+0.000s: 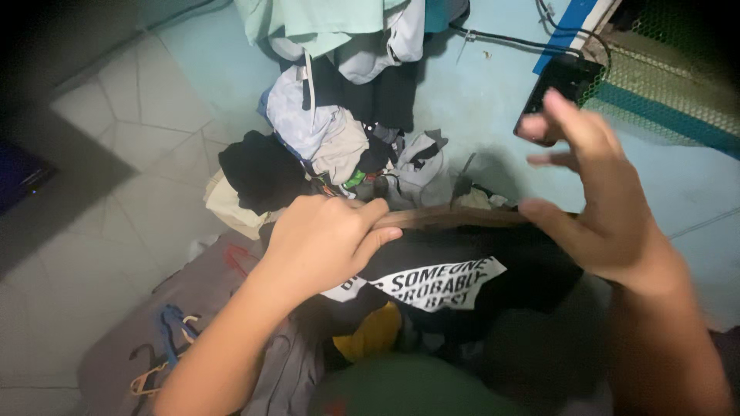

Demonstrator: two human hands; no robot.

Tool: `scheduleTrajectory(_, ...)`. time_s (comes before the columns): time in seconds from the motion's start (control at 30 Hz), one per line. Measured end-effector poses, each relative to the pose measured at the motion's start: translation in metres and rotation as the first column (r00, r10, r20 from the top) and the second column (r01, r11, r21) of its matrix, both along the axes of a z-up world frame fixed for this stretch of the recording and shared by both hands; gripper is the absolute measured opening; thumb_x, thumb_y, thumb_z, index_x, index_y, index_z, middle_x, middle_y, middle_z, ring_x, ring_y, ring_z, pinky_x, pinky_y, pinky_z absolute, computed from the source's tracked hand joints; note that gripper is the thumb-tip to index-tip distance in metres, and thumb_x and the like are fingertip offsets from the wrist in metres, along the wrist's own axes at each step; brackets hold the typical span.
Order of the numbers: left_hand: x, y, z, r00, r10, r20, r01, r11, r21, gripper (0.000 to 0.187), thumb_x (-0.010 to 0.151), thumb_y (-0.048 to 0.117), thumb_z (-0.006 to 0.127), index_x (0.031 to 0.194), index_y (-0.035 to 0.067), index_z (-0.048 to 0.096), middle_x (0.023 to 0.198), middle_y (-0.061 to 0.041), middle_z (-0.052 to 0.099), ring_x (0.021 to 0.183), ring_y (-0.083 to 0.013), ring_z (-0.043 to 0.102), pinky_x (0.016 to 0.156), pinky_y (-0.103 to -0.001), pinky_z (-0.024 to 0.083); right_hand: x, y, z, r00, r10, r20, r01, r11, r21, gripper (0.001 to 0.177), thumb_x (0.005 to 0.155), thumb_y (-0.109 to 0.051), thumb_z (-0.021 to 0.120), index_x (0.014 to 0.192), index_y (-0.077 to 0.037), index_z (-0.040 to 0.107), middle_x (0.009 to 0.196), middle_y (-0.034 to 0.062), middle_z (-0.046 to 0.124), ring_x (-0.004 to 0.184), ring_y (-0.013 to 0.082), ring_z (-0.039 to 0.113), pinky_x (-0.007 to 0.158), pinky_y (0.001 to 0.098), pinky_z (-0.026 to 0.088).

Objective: The person takes several t-shirts from a pile on a bed, places each on a hanger, and hangs them on a wall-mounted rack. The garments include black, yellow, and red t-shirts. The person uses both hands to align the shirts and secure them on the hangers before placing them on the rack.

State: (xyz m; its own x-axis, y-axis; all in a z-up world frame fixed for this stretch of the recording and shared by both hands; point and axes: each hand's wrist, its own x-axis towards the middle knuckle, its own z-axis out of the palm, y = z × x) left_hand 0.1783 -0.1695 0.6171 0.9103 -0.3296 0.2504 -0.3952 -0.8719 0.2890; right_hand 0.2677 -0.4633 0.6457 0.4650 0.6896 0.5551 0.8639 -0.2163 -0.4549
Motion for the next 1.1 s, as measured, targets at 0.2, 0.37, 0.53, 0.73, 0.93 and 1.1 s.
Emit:
scheduleTrajectory(0.2, 0.002, -0.005, -0.015, 0.999, -0.005, 0.043, 0.008, 0.997, -0.07, 0.029, 0.097, 0.04, 0.065, 0.089, 0.012, 0.072, 0.065, -0.012, 0.068, 0.061, -0.0366, 0.068, 0.054, -0.049, 0.051, 0.01, 0.034, -0.014, 0.989, -0.117, 0.09, 0.125, 0.987, -0.1, 0.015, 0.098, -0.017, 0.072, 0.099, -0.003, 0.069, 0.09, 0.0119, 0.068, 0.083, 0.0268, 0.065, 0.078, 0.0371, 0.05)
scheduleTrajectory(0.37, 0.004, -0.012, -0.016, 0.99, 0.144, 0.006, -0.144, 0.99, -0.014, 0.031, 0.097, 0.04, 0.065, 0.088, 0.011, 0.07, 0.061, -0.014, 0.067, 0.056, -0.0379, 0.066, 0.052, -0.05, 0.051, 0.009, 0.046, -0.023, 0.965, -0.255, 0.057, 0.25, 0.964, 0.085, 0.043, 0.104, -0.018, 0.073, 0.068, -0.001, 0.055, 0.062, 0.0104, 0.049, 0.055, 0.0234, 0.046, 0.063, 0.0394, 0.038)
scheduleTrajectory(0.53, 0.006, -0.017, -0.013, 0.994, 0.097, 0.041, -0.092, 0.991, -0.099, 0.03, 0.096, 0.039, 0.067, 0.098, 0.009, 0.066, 0.07, -0.014, 0.07, 0.061, -0.039, 0.068, 0.052, -0.05, 0.051, 0.015, 0.049, -0.023, 0.99, -0.081, -0.111, 0.091, 0.992, 0.087, 0.034, 0.111, -0.018, 0.06, 0.083, 0.0, 0.061, 0.074, 0.0085, 0.057, 0.064, 0.0191, 0.055, 0.063, 0.0325, 0.044)
scheduleTrajectory(0.73, 0.031, -0.026, -0.003, 0.991, -0.125, 0.051, 0.134, 0.931, -0.34, 0.044, 0.095, 0.035, 0.067, 0.125, 0.003, 0.061, 0.082, -0.018, 0.072, 0.072, -0.0398, 0.072, 0.064, -0.049, 0.054, 0.023, 0.063, 0.002, 0.995, 0.095, -0.034, -0.091, 0.992, 0.086, 0.025, 0.11, -0.017, 0.06, 0.094, -0.001, 0.07, 0.085, 0.0095, 0.066, 0.073, 0.0203, 0.065, 0.066, 0.0303, 0.05)
scheduleTrajectory(0.93, 0.069, -0.007, 0.074, 0.975, -0.112, 0.191, 0.164, 0.944, -0.285, 0.025, 0.108, 0.029, 0.062, 0.114, 0.006, 0.072, 0.1, -0.02, 0.075, 0.092, -0.0381, 0.074, 0.081, -0.046, 0.057, 0.037, 0.046, 0.024, 0.845, -0.327, 0.422, 0.267, 0.943, 0.197, 0.03, 0.109, -0.02, 0.076, 0.122, 0.005, 0.065, 0.114, 0.0208, 0.064, 0.107, 0.0367, 0.064, 0.094, 0.0447, 0.051)
scheduleTrajectory(1.1, 0.062, 0.051, 0.121, 0.967, 0.124, 0.223, -0.086, 0.981, -0.173, 0.036, 0.109, 0.033, 0.056, 0.117, 0.001, 0.069, 0.097, -0.022, 0.073, 0.087, -0.0354, 0.072, 0.073, -0.046, 0.054, 0.084, 0.015, -0.024, 0.871, -0.326, 0.368, 0.228, 0.931, 0.286, 0.048, 0.114, -0.019, 0.059, 0.148, 0.01, 0.041, 0.144, 0.0277, 0.048, 0.135, 0.0402, 0.048, 0.119, 0.0495, 0.04)
